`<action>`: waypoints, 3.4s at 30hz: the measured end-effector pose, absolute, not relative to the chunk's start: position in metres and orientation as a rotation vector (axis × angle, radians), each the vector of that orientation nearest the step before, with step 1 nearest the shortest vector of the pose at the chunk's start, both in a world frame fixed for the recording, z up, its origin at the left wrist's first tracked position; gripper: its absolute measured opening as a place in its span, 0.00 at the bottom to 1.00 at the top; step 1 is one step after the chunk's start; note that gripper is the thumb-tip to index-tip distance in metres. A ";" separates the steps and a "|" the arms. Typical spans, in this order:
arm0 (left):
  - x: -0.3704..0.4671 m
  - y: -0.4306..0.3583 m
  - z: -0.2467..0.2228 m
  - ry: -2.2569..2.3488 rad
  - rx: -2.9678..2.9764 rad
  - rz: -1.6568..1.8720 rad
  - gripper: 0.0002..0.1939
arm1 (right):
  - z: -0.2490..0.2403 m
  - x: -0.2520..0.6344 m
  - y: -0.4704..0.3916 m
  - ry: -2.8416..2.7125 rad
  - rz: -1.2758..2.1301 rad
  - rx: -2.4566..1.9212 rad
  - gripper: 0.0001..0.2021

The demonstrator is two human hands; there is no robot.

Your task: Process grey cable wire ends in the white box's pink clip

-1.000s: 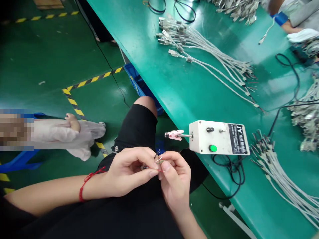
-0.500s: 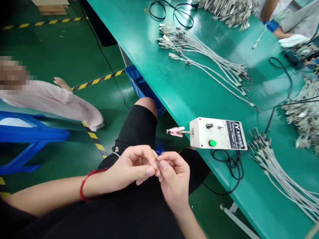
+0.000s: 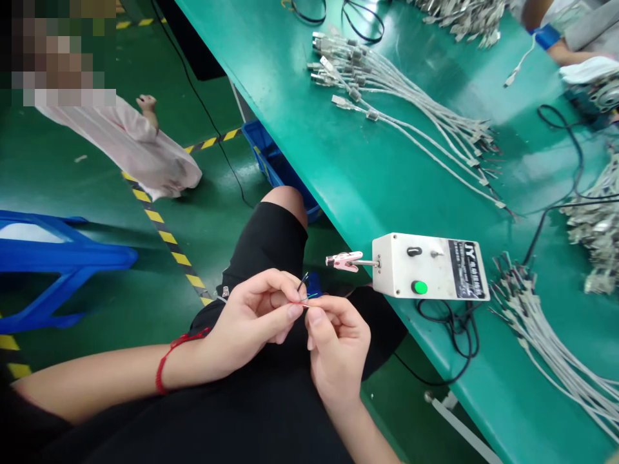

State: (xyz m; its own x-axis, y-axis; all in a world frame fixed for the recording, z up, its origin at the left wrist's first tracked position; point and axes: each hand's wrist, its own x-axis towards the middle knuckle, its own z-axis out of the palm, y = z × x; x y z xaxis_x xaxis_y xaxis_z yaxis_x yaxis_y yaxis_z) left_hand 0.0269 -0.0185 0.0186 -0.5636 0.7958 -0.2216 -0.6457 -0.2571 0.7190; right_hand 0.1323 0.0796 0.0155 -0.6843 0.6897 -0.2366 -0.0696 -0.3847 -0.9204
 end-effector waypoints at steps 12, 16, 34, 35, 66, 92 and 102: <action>0.001 0.008 0.002 1.030 0.120 1.975 0.08 | 0.017 0.100 0.112 -1.315 2.041 -1.059 0.18; -0.007 0.014 -0.001 1.054 0.112 1.969 0.08 | 0.012 0.094 0.114 -1.258 2.044 -1.176 0.26; -0.014 0.027 -0.008 1.017 0.102 1.937 0.09 | 0.002 0.091 0.116 -0.958 2.035 -1.169 0.14; -0.013 0.027 -0.009 1.015 0.107 1.940 0.09 | 0.002 0.091 0.116 -0.970 2.030 -1.170 0.14; -0.011 0.030 -0.002 1.092 0.078 1.894 0.10 | 0.002 0.155 0.156 -1.754 0.262 -0.994 0.23; 0.001 0.011 0.018 0.986 0.202 1.991 0.08 | 0.035 0.118 0.105 -1.392 2.218 -1.076 0.07; 0.015 0.009 0.026 0.922 0.190 1.923 0.11 | 0.026 0.122 0.104 -1.363 2.174 -1.082 0.07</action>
